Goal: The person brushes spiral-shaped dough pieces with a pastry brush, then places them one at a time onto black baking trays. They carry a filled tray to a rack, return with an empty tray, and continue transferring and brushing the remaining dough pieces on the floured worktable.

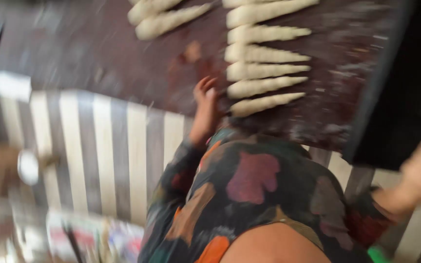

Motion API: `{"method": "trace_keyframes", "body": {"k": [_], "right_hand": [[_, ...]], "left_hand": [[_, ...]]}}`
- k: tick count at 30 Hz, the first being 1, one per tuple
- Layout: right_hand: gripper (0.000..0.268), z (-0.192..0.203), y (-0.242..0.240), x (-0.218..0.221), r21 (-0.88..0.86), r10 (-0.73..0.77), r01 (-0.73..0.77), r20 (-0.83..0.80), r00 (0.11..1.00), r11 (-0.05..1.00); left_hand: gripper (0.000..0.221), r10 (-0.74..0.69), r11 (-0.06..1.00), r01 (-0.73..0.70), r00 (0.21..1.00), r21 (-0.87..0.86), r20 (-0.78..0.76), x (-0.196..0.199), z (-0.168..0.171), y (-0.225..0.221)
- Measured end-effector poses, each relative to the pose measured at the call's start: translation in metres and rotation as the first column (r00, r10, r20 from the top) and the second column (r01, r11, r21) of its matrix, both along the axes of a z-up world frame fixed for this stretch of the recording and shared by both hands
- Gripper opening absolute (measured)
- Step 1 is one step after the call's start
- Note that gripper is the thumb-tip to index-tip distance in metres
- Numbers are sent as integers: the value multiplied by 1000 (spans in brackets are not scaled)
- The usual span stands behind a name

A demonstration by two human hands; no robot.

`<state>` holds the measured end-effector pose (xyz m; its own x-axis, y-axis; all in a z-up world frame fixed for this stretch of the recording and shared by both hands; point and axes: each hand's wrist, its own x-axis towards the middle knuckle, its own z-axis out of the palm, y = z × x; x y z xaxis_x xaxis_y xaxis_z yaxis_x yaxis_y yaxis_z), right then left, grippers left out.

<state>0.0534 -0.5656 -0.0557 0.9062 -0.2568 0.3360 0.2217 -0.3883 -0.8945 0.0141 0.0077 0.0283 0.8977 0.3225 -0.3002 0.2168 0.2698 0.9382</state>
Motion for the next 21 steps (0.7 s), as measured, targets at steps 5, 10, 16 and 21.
{"method": "trace_keyframes", "body": {"k": [5, 10, 16, 21], "right_hand": [[33, 99, 133, -21, -9, -101, 102, 41, 994, 995], [29, 138, 168, -16, -256, -74, 81, 37, 997, 963], [29, 127, 155, -36, -247, -123, 126, 30, 992, 961], [26, 127, 152, -49, -266, -176, 174, 18, 984, 948]], "left_hand": [[71, -122, 991, 118, 990, -62, -65, 19, 11, 2], [69, -166, 933, 152, 986, -327, -13, 20, 5, 14], [67, -214, 954, 197, 976, -225, -50, 26, 18, 11], [62, -127, 971, 99, 984, -216, -122, 29, 30, 3]]}}
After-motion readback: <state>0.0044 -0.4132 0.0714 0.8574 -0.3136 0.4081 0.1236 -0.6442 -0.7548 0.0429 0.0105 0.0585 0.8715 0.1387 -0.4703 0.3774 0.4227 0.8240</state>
